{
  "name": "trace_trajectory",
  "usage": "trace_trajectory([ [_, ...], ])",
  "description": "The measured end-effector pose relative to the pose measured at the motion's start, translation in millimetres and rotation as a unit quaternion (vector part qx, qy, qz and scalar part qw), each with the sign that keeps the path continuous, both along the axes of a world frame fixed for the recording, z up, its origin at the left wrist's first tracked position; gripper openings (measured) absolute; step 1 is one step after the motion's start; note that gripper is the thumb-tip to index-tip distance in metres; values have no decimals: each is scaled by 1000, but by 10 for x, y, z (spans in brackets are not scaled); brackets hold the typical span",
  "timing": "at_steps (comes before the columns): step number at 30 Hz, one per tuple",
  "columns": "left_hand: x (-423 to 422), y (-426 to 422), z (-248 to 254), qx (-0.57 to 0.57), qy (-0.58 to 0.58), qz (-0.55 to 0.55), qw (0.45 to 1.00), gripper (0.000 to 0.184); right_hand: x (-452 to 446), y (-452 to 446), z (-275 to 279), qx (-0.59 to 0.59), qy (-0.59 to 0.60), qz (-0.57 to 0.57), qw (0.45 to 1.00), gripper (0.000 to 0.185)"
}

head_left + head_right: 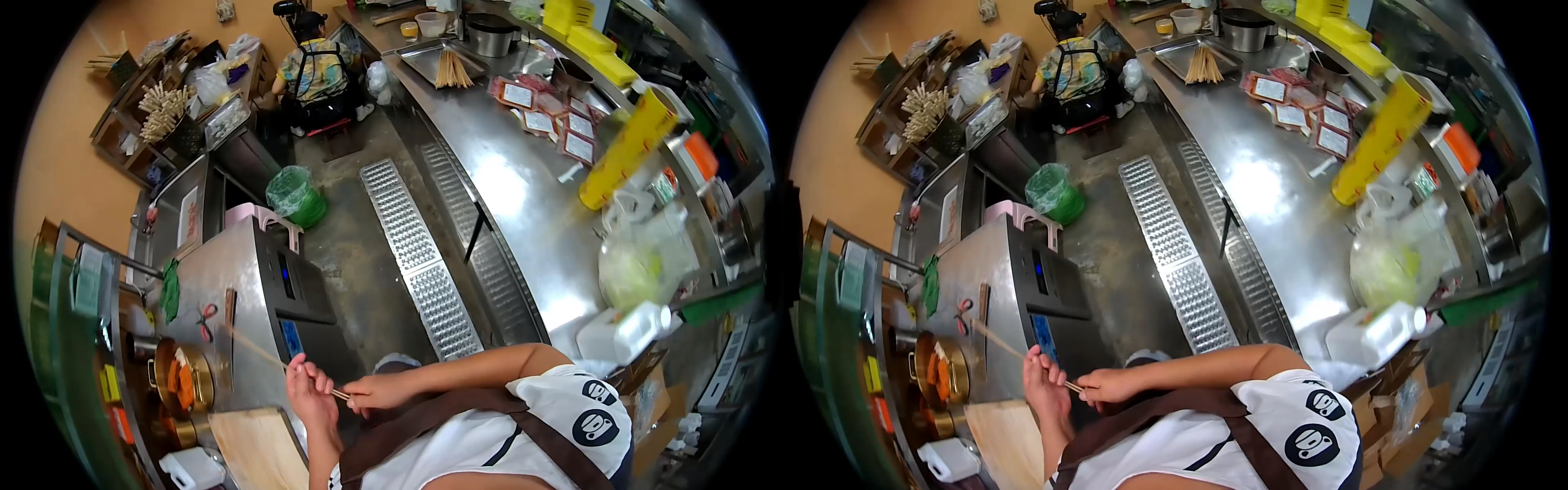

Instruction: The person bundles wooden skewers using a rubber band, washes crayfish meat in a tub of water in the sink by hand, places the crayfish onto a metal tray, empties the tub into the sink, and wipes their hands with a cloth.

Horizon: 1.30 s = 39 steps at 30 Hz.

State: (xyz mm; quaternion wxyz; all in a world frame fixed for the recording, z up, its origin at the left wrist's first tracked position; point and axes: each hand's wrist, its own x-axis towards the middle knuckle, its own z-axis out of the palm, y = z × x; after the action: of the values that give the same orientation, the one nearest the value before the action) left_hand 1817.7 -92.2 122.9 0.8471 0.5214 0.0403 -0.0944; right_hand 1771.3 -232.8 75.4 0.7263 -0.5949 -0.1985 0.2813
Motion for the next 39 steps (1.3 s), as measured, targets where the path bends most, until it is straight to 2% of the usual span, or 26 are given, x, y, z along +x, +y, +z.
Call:
trace_trajectory([
  [1,308,-136,-80,-36,56,-44,997,22,194,-328,14,-96,-109,-58,988,47],
  [2,593,-235,-148,-68,109,-88,988,18,471,-542,-137,-133,-143,-129,972,56],
  [3,872,-351,-187,-69,137,-80,985,17,824,-886,-95,-120,-119,-195,966,61],
  [4,1154,-548,-178,-73,135,-85,985,17,1220,-1282,-70,-170,-155,-318,920,61],
  [5,1380,-711,-163,-64,148,-107,981,17,1621,-1638,-190,-145,-119,-470,862,61],
  [6,1575,-857,-196,-56,164,-129,976,17,2061,-2240,-284,-150,-106,-515,837,64],
  [8,2048,-1218,-231,-65,158,-220,960,17,2660,-3372,-82,-309,-171,-675,648,78],
  [9,2266,-1393,-180,-68,169,-256,949,17,2860,-3798,52,-333,-143,-726,585,83],
  [10,2446,-1559,-139,-78,185,-289,936,17,3085,-4328,-36,-399,-144,-747,512,88],
  [12,2861,-1808,-66,-84,177,-326,925,16,3437,-5135,-151,-460,-85,-763,447,95],
  [14,3314,-2022,61,-71,172,-344,921,15,3726,-5642,-129,-529,-31,-745,406,104],
  [15,3528,-2129,125,-56,180,-326,926,14,3874,-5801,-147,-554,21,-733,395,107],
  [16,3743,-2246,99,-59,177,-323,928,14,4024,-5965,-174,-554,15,-732,396,107],
  [18,4184,-2462,41,-42,184,-274,943,14,4299,-6221,-224,-635,142,-681,336,107],
  [20,4613,-2752,-23,-37,182,-243,952,14,4573,-6698,-525,-700,172,-629,292,107],
  [24,5277,-3195,-144,-29,144,-166,975,15,4863,-7077,-476,-718,257,-538,358,101],
  [26,5593,-3418,-155,-29,168,-105,980,14,4885,-7343,-681,-733,223,-538,352,84],
  [28,5914,-3667,-92,-36,161,-108,980,14,4822,-7662,-1075,-721,204,-571,336,68],
  [30,6181,-3939,-52,0,171,-112,979,14,4750,-7799,-1093,-662,253,-589,388,42],
  [32,6494,-4265,44,17,119,-143,982,19,4648,-7811,-1021,-653,172,-614,409,21],
  [33,6637,-4412,29,25,81,-147,986,21,4553,-7853,-1219,-618,83,-652,431,14],
  [34,6772,-4525,0,33,122,-157,979,27,4509,-7903,-1393,-437,149,-707,535,23],
  [35,6882,-4712,51,78,118,-160,977,30,4827,-7465,-812,-196,183,-763,588,24],
  [36,6987,-4873,24,44,85,-207,974,31,5177,-7071,-536,-122,135,-795,578,29],
  [38,7290,-5111,-209,-7,104,-254,962,34,5880,-6477,-154,12,143,-723,675,40],
  [39,7411,-5221,-310,-1,72,-272,960,36,6264,-6175,-7,28,144,-672,726,38],
])
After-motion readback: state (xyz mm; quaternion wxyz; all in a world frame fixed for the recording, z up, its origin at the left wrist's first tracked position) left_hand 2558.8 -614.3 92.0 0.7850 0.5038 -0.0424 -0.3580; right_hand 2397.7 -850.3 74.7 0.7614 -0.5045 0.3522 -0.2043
